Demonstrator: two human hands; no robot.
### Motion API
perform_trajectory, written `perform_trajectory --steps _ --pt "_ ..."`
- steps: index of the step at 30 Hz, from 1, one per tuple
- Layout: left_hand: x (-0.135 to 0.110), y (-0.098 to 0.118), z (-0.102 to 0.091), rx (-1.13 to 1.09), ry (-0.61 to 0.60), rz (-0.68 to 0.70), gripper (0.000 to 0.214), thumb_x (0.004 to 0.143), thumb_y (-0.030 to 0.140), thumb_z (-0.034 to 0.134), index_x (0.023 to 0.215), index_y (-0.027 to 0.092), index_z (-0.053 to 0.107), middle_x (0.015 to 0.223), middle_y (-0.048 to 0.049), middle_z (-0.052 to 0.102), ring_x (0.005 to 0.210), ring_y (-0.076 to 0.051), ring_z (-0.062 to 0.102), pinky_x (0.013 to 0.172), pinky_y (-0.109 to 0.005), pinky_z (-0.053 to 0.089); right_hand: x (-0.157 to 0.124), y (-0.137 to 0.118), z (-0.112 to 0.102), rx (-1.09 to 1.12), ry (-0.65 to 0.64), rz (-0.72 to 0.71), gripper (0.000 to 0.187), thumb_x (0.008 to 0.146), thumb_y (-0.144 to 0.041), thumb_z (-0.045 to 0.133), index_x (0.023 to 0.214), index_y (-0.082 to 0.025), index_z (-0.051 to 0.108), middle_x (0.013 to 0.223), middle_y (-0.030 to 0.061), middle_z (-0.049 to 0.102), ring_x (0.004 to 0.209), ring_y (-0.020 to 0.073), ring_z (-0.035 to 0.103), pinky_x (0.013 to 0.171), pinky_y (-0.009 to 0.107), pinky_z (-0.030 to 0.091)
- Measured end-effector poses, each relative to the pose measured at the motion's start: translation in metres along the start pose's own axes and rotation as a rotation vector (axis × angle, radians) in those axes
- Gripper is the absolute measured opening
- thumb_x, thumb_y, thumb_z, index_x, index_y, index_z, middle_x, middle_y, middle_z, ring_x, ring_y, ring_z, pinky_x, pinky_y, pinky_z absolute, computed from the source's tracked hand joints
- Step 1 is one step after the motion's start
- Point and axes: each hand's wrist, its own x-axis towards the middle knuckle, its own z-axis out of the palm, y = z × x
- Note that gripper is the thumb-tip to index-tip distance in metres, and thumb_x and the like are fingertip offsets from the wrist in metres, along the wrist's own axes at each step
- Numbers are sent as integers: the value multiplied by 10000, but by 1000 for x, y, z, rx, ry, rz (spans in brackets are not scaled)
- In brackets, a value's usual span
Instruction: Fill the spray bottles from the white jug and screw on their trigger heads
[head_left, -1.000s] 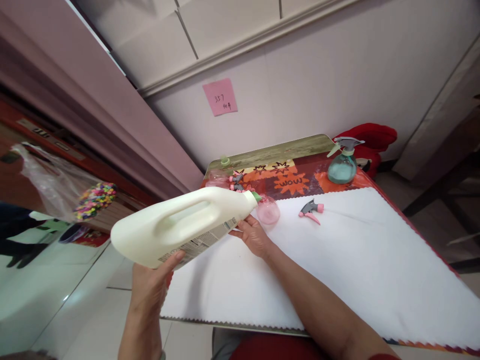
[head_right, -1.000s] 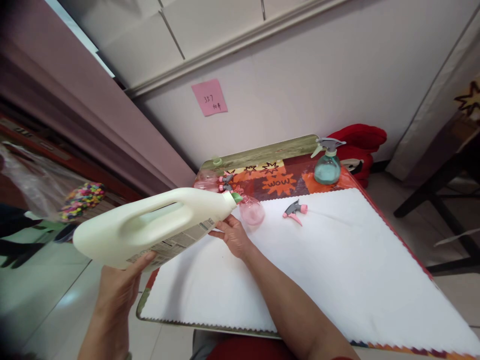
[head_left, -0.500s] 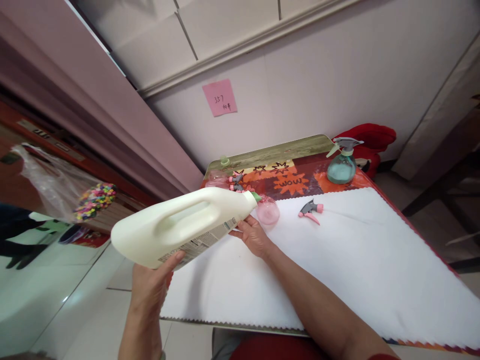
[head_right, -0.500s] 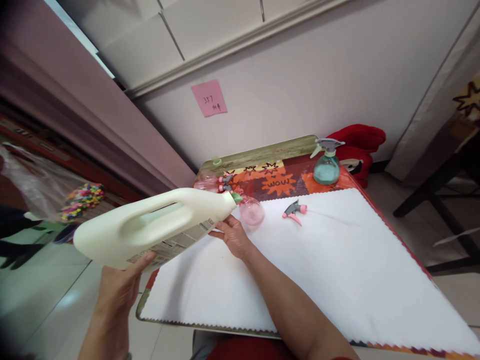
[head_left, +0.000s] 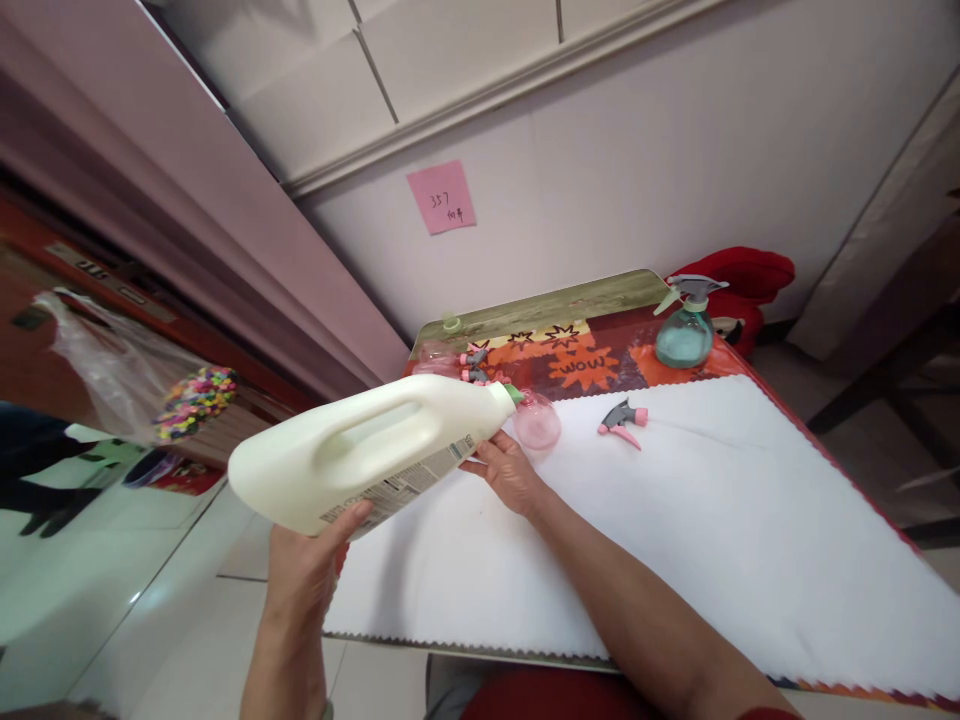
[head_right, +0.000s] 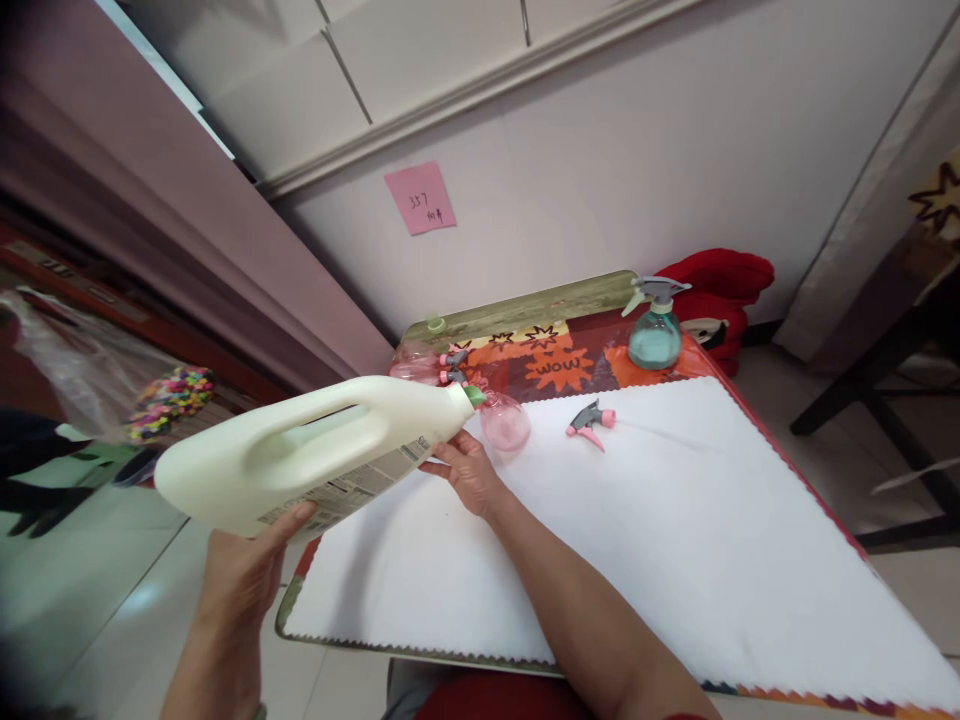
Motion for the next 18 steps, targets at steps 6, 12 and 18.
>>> perform_trajectory --steps 6,12,18 --pt "-2 4 3 7 8 -14 712 561 255 928 1228 185 688 1204 -104 733 1125 -280 680 975 -377 559 -1 -1 0 6 1 0 445 642 -415 910 990 -229 704 1014 32 768 939 212 706 889 420 584" --pt "-2 4 1 -13 1 -11 714 569 235 926 1240 191 687 1215 -100 732 1113 -257 686 935 -318 573 0 1 -1 5 2 -1 447 647 -421 906 1004 -237 709 1037 26 762 951 213 703 899 426 582" --pt "-2 2 1 -40 -11 0 719 567 209 928 1244 202 688 1191 -89 744 1091 -245 697 920 -300 578 0 1 -1 2 2 -2 452 640 -418 913 998 -235 707 1029 24 764 952 211 701 900 424 583"
